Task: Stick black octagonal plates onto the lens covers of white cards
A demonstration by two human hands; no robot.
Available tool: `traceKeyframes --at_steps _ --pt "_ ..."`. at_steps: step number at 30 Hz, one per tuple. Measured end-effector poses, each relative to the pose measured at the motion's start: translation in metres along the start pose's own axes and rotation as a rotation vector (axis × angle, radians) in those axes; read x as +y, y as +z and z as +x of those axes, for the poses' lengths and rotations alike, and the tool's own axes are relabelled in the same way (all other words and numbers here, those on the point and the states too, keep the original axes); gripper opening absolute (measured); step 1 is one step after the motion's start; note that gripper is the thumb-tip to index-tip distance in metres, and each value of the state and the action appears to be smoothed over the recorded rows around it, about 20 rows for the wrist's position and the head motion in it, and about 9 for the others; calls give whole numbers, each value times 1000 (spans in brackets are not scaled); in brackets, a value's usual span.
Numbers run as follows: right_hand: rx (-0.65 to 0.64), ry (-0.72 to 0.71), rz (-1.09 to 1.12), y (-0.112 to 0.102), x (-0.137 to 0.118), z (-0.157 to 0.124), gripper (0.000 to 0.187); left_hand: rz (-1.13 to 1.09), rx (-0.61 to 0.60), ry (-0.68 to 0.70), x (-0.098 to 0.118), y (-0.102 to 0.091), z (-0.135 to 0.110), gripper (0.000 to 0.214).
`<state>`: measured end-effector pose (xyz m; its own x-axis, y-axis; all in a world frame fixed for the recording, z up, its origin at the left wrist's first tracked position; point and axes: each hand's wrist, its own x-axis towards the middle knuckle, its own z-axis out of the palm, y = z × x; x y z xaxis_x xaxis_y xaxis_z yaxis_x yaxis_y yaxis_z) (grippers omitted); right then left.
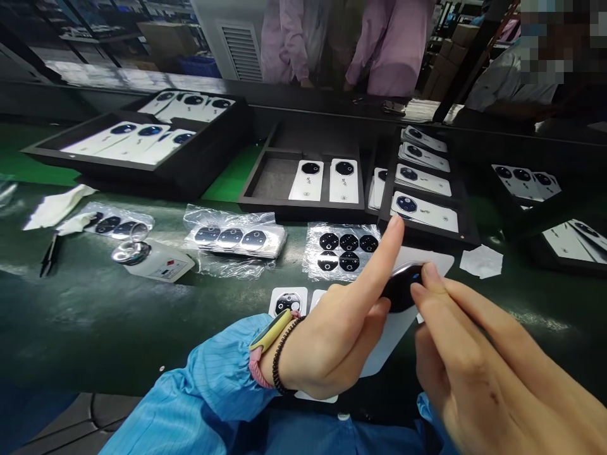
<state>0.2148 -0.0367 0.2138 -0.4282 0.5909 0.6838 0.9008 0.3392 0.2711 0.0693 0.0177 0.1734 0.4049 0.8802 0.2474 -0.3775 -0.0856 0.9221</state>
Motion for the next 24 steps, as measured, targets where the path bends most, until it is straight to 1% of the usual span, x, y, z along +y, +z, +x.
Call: traceKeyframes --at_steps 2,4,6,7,9,12,13,14,15,17,18,20,21,24 --pt "2 -49 5 -1 3 2 22 88 -20 78 -1 -2 0 55" --pt "-11 -98 30 -2 5 3 20 136 -24 109 -1 -4 -1 53" --pt "-4 -76 64 -3 6 2 20 143 -36 115 0 -5 -2 52" --pt "3 -31 99 -3 7 1 19 148 -56 121 1 -6 -3 53" --pt "47 80 240 -3 9 -2 22 181 -112 126 4 -8 -3 55" --pt "172 307 482 -1 12 -8 46 220 -183 175 5 -12 -1 51" --pt "204 388 549 1 12 -9 51 223 -200 211 4 -14 0 48" --pt "223 467 607 2 13 -9 50 226 -229 254 3 -16 2 46" --pt "208 530 667 4 13 -10 45 234 -265 298 2 -17 5 44" --pt "133 582 803 7 14 -8 30 271 -328 357 0 -19 10 42" --pt "100 592 857 9 14 -7 26 288 -348 371 -1 -20 13 41" --pt "53 594 934 11 15 -4 26 300 -364 381 -1 -20 16 40" --pt "51 599 955 12 15 -3 27 294 -368 389 -2 -20 17 40" --pt "92 656 981 12 13 -1 29 261 -388 406 -3 -18 18 38"
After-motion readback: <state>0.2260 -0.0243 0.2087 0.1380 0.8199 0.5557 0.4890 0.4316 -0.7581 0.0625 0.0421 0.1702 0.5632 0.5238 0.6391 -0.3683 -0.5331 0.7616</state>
